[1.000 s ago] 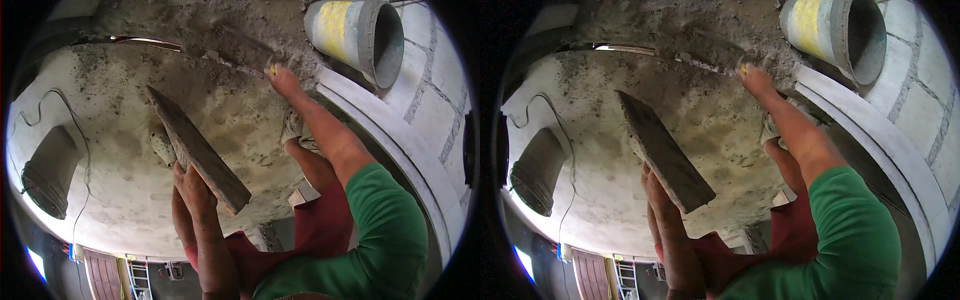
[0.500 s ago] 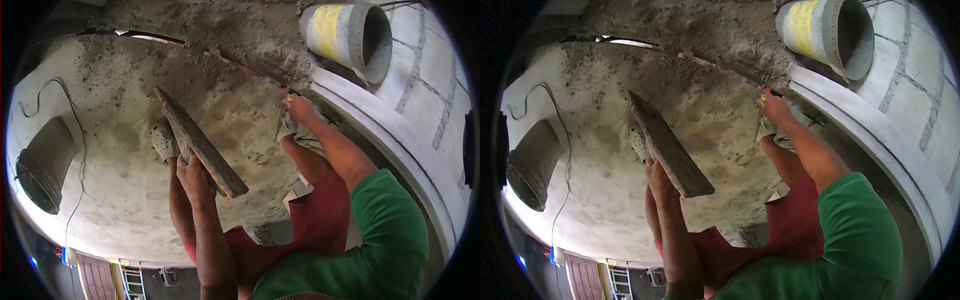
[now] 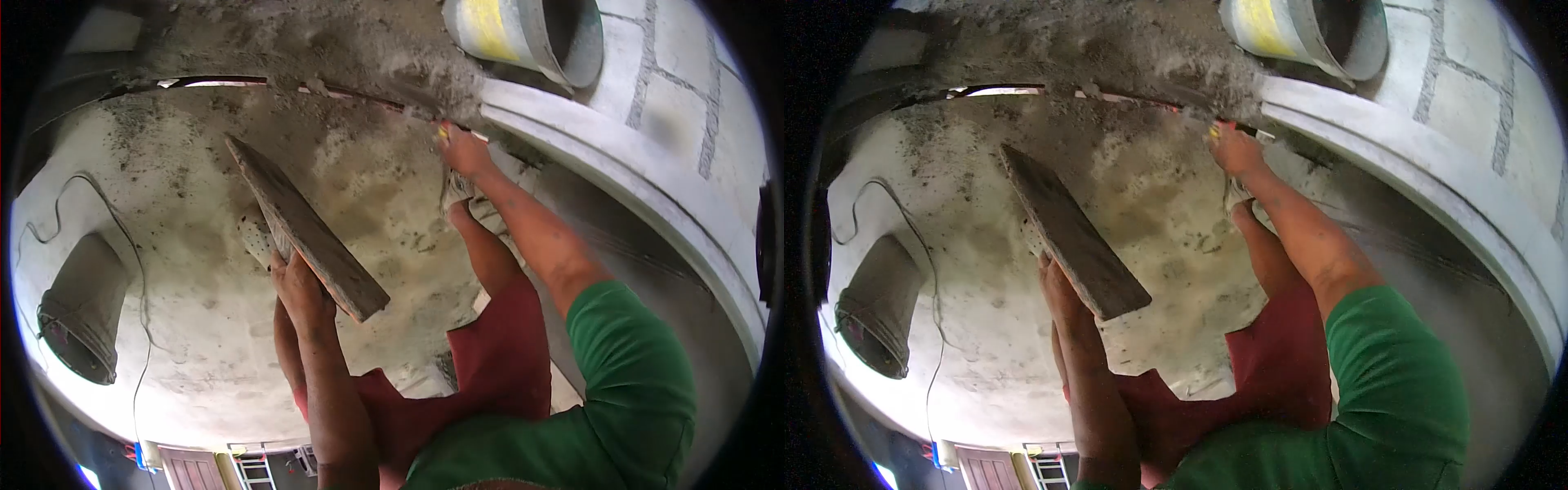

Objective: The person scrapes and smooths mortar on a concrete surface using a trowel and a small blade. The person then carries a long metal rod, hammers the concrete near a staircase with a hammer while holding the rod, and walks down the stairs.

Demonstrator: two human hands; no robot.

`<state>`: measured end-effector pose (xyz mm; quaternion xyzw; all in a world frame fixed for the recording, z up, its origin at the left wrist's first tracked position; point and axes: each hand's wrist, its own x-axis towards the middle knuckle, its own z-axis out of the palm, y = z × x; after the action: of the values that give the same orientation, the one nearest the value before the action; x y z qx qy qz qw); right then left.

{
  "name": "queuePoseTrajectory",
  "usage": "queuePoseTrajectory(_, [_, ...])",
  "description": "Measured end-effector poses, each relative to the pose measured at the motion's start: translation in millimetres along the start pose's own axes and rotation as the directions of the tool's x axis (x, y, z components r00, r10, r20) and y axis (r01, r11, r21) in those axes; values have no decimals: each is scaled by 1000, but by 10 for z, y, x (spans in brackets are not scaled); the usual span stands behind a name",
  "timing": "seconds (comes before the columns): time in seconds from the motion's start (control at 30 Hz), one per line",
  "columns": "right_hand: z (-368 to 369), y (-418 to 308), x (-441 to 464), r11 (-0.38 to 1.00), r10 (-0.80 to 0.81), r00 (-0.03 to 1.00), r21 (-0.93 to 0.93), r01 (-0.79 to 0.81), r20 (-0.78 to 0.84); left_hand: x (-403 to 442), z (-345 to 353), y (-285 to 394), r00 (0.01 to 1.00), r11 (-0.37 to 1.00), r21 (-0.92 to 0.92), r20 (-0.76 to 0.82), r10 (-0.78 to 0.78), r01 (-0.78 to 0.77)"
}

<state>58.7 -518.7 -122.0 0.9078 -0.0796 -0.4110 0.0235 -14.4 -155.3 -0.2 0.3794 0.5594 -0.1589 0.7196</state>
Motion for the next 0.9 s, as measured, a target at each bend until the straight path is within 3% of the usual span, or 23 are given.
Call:
queuePoseTrajectory(0.1, [39,-220,106,991,-9,985,129,32,-174,-26,-57,-7,1000,1000,15,16,6,-6])
queuePoseTrajectory(0.2, [264,-72,142,997,38,994,73,-31,-99,30,-89,-81,1000,999,-48,-7,0,0])
queuePoseTrajectory(0.3, [535,333,-94,1000,25,991,-3,-25,-130,32,-247,-180,1000,997,78,-25,8,-6])
queuePoseTrajectory(0.37, [462,602,-356,995,89,996,-54,-88,24,-8,-205,-271,999,999,19,6,45,-45])
queuePoseTrajectory(0.4, [440,726,-446,994,96,995,-59,-95,14,-5,-191,-311,998,998,19,20,62,-62])
queuePoseTrajectory(0.5, [693,1055,-601,984,169,983,73,-164,-69,-8,-141,-393,998,996,62,35,57,-59])
queuePoseTrajectory(0.53, [840,1131,-590,950,239,969,220,-221,-59,-24,-99,-393,1000,994,108,20,23,-25])
queuePoseTrajectory(0.57, [1018,1186,-590,891,307,951,362,-274,-37,-65,-39,-386,1000,999,39,12,0,0])
queuePoseTrajectory(0.6, [1597,1377,-462,805,288,955,557,-204,-66,-16,-120,-490,1000,999,53,20,-6,5])
queuePoseTrajectory(0.63, [1862,1410,-327,484,306,948,844,-232,85,96,-297,-646,987,962,236,114,117,-141])
queuePoseTrajectory(0.67, [2119,1438,-196,72,316,919,960,-269,234,76,-267,-630,982,940,300,139,125,-162])
queuePoseTrajectory(0.73, [2039,811,172,-424,402,660,768,-481,635,34,-207,-596,972,883,420,189,140,-209])
queuePoseTrajectory(0.77, [2029,503,286,-358,387,685,785,-505,617,8,-125,-562,995,973,225,94,31,-52])
queuePoseTrajectory(0.8, [1996,182,330,-45,354,794,857,-514,494,-7,-83,-563,995,995,6,22,-100,100])
queuePoseTrajectory(0.83, [1922,-107,323,581,264,921,714,-390,288,13,-102,-606,994,994,19,25,-108,107])
queuePoseTrajectory(0.87, [1766,-368,244,878,148,970,426,-218,192,50,-149,-663,997,991,136,78,-10,0])
queuePoseTrajectory(0.9, [1643,-560,139,945,96,984,296,-136,147,38,-109,-658,993,980,190,115,34,-55])
